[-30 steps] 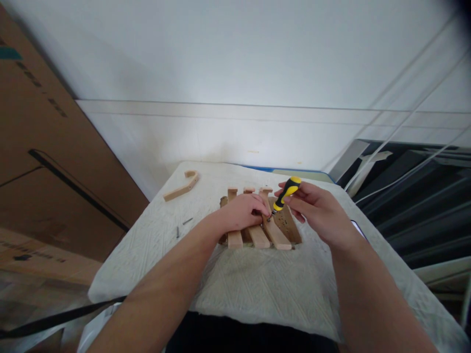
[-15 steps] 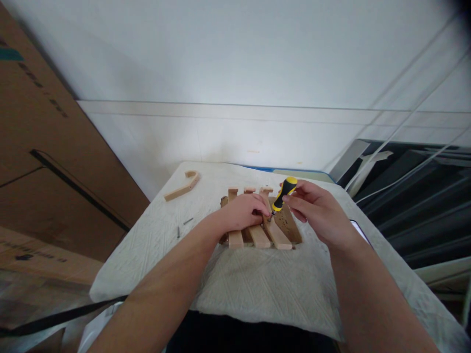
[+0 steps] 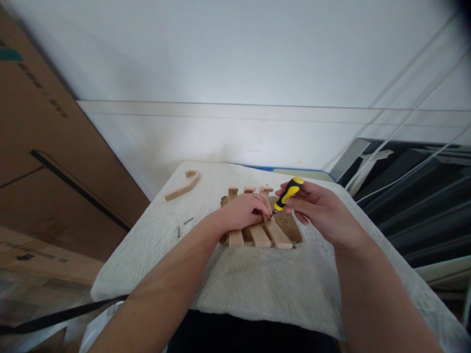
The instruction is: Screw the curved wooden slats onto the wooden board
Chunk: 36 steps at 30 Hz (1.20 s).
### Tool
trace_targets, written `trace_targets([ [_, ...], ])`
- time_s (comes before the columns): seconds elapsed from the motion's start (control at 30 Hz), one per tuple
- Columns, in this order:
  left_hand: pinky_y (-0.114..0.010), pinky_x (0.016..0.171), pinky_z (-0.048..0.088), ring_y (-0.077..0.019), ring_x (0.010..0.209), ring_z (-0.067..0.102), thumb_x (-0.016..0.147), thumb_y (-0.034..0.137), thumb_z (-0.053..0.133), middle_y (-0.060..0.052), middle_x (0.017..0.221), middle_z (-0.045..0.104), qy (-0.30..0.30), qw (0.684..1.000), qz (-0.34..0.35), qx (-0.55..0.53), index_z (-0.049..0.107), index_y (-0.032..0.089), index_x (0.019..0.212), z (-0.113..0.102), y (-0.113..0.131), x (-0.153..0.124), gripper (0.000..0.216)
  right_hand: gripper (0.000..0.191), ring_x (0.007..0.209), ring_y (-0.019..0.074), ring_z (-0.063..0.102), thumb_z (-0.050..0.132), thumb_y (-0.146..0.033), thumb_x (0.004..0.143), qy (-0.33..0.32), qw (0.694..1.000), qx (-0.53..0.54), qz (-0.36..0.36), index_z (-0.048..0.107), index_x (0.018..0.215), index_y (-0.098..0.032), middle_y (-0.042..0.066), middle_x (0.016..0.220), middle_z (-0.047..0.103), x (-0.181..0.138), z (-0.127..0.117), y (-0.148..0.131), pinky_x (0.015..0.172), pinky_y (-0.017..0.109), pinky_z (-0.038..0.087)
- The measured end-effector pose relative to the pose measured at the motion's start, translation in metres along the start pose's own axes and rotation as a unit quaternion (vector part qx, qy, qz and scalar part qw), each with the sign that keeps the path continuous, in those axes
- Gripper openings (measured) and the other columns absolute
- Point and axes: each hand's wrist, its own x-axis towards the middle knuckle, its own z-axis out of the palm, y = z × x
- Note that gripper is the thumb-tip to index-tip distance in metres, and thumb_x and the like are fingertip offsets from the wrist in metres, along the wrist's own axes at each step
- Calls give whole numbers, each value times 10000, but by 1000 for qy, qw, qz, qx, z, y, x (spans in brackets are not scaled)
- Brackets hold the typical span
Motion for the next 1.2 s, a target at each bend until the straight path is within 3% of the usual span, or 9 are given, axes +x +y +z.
trace_targets([
  [0.1, -302, 958, 477, -155, 1001, 631, 760, 17, 611, -58, 1023, 710, 8, 1000, -13, 3, 738, 167, 867, 1, 0, 0, 224, 362, 590, 122, 507, 799, -437, 642, 40, 996, -73, -25, 582, 806, -199, 0, 690, 593, 3, 1, 3, 484, 251, 377],
  [0.2, -304, 967, 472, -163, 1020, 629, 750, 10, 615, -68, 1026, 709, 6, 1000, -15, -1, 741, 157, 877, 0, 0, 0, 232, 388, 645, 134, 528, 799, -464, 646, 70, 991, -102, -50, 556, 792, -201, 3, 711, 592, 6, 4, 7, 553, 265, 426],
  [0.4, -310, 956, 478, -153, 988, 629, 764, 18, 598, -67, 1023, 704, -5, 1000, -2, -1, 736, 151, 888, 0, -1, 0, 228, 483, 548, 78, 469, 713, -357, 736, 10, 999, -18, -33, 558, 1175, -230, 54, 1073, 639, 1, 0, 7, 433, 242, 348],
  [0.5, -312, 972, 470, -149, 989, 629, 770, 17, 594, -69, 1028, 702, -5, 1000, 3, 0, 735, 152, 897, 0, -2, 0, 233, 331, 543, 88, 457, 683, -360, 756, -19, 999, -37, -27, 616, 1039, -202, 41, 937, 650, 1, -1, 7, 439, 248, 330],
  [0.63, -310, 984, 464, -160, 1026, 621, 769, 20, 599, -82, 1055, 696, -2, 1000, -8, 11, 738, 145, 919, 0, -2, 0, 240, 358, 621, 130, 489, 777, -443, 663, 64, 991, -106, -45, 560, 811, -199, 6, 717, 575, 5, 3, 9, 516, 263, 377],
  [0.8, -296, 977, 466, -151, 1017, 624, 774, 20, 599, -75, 1036, 700, 0, 1000, -3, 5, 740, 146, 928, 1, -3, 0, 244, 381, 522, 97, 429, 700, -433, 744, 0, 999, -36, -16, 576, 1013, -193, -14, 713, 569, 3, 2, 5, 453, 250, 321],
  [1.0, -304, 971, 467, -158, 1020, 622, 774, 16, 595, -77, 1042, 699, 2, 1000, 5, 5, 736, 143, 915, 2, -4, -1, 237, 332, 529, 91, 435, 759, -438, 683, 23, 997, -71, -20, 581, 803, -185, -16, 665, 557, 3, 1, 4, 462, 248, 319],
  [1.13, -299, 963, 473, -151, 1008, 624, 778, 22, 596, -68, 1040, 700, -1, 1000, 9, 1, 734, 147, 912, 1, -4, -1, 230, 336, 494, 80, 406, 696, -421, 743, 1, 1000, -24, -14, 595, 966, -190, -16, 706, 573, 2, 1, 5, 434, 240, 286],
  [1.2, -300, 957, 477, -150, 993, 628, 781, 26, 596, -71, 1033, 701, -4, 1000, 10, 2, 734, 144, 909, 1, -3, 0, 222, 322, 500, 86, 416, 704, -412, 732, -4, 1000, -26, -12, 598, 935, -186, -15, 689, 566, 2, 1, 4, 438, 243, 292],
])
